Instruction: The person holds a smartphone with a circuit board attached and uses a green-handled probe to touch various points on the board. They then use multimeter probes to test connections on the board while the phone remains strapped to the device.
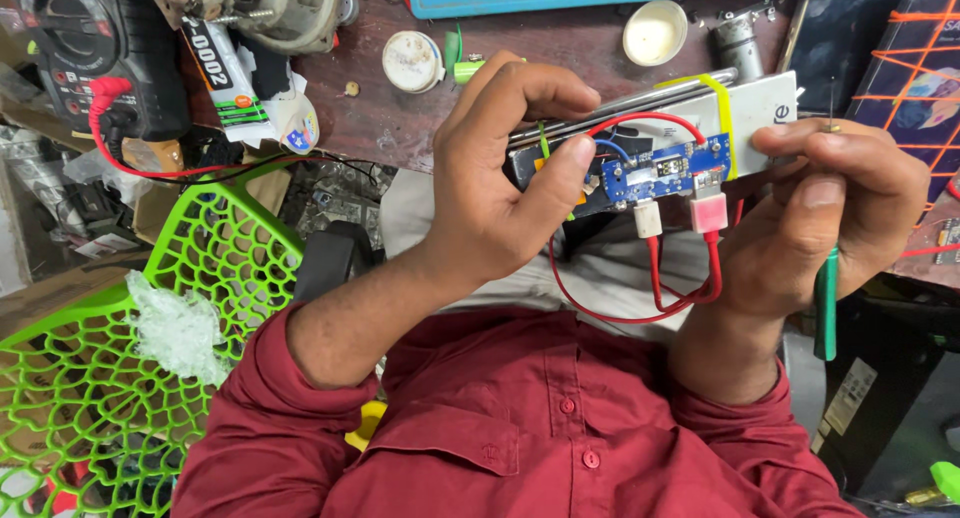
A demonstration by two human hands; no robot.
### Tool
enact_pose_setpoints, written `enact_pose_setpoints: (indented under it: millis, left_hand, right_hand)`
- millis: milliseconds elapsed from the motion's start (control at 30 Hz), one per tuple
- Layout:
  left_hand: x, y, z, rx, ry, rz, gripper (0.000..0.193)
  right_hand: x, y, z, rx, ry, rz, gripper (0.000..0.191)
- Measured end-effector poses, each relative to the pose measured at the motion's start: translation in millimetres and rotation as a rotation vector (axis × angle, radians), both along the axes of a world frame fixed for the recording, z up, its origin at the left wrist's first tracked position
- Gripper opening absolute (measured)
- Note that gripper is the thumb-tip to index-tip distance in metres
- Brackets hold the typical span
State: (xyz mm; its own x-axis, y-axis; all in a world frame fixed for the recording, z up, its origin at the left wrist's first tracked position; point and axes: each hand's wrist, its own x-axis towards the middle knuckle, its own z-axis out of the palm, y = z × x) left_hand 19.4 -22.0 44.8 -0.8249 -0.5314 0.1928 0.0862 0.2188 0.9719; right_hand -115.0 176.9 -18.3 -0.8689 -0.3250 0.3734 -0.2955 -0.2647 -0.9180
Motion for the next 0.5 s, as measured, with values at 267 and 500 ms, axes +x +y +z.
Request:
enact_pose_setpoints:
  millis: [267, 500]
  left_hand:
    - [-1.4, 0.8, -1.1, 0.015, 0.008, 0.003, 0.017]
    - [-2.3, -0.2, 0.0, 0.006, 0.004, -0.002, 0.017]
  right_hand:
    - [-0.3, 0.0, 2.0, 0.009, 0.004, 0.009, 0.018]
    - [-0.1, -1.6, 4.7, 0.021, 0.005, 0.008, 0.016]
